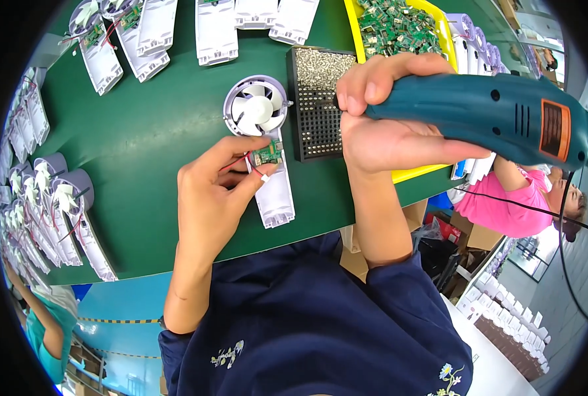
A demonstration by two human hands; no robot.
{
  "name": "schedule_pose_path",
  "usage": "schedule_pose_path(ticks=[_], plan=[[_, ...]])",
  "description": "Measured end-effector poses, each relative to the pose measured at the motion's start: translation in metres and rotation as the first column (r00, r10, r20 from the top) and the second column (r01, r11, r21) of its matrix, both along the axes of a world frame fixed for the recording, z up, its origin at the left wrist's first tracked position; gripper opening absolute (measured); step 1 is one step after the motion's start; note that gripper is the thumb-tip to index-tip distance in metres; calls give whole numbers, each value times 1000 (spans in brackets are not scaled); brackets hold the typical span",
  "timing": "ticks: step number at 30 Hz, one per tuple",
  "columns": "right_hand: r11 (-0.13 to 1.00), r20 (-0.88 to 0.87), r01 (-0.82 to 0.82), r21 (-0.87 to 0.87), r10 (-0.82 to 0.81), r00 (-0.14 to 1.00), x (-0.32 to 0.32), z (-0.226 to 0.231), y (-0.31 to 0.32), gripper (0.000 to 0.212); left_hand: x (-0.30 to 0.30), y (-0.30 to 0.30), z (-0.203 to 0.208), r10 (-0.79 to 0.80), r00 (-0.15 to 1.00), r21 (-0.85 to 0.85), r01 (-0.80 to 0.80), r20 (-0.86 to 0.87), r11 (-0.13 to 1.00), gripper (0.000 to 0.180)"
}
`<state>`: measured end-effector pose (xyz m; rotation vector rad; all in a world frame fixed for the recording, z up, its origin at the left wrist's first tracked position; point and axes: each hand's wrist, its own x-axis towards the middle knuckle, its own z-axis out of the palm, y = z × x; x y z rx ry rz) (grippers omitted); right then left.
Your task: The person assembles handheld fans by installing PCB components and fan motors into plastic fan housings, securing them with screws using an electric screwdriver.
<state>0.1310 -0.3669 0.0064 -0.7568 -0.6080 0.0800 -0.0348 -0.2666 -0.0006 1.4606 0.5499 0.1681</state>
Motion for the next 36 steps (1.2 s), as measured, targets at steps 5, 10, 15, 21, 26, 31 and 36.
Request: schedule_pose_path(ticks=[5,10,15,21,26,31,36], plan=[[1000,69,-15,3,15,998,-2,-4,1,112,-2,1,-2,-1,1000,-12,0,-21,1000,24],[998,14,-4,66,3,1000,-8,16,-9,109,-2,0,-1,10,1000,-36,-10,-17,999,24],[979,152,-195,-64,202,967,-22,39,-26,90,-1,1,-1,4,1000,2,-4,-16,1000,25],[965,253,-239,-106,259,932,-59,24,-11,86,-2,2,-3,12,1000,20,-12,5,1000,26],[952,198,-274,-138,297,934,-64,29,-16,79,-2,0,-9,27,999,14,-28,47,1000,26],[970,277,-212,-118,238,931,-64,17,-4,85,-3,2,-9,22,998,17,-23,55,1000,27],[968,288,-184,-170,228,930,-68,16,-4,85,-4,2,-9,8,999,71,-11,38,997,27]])
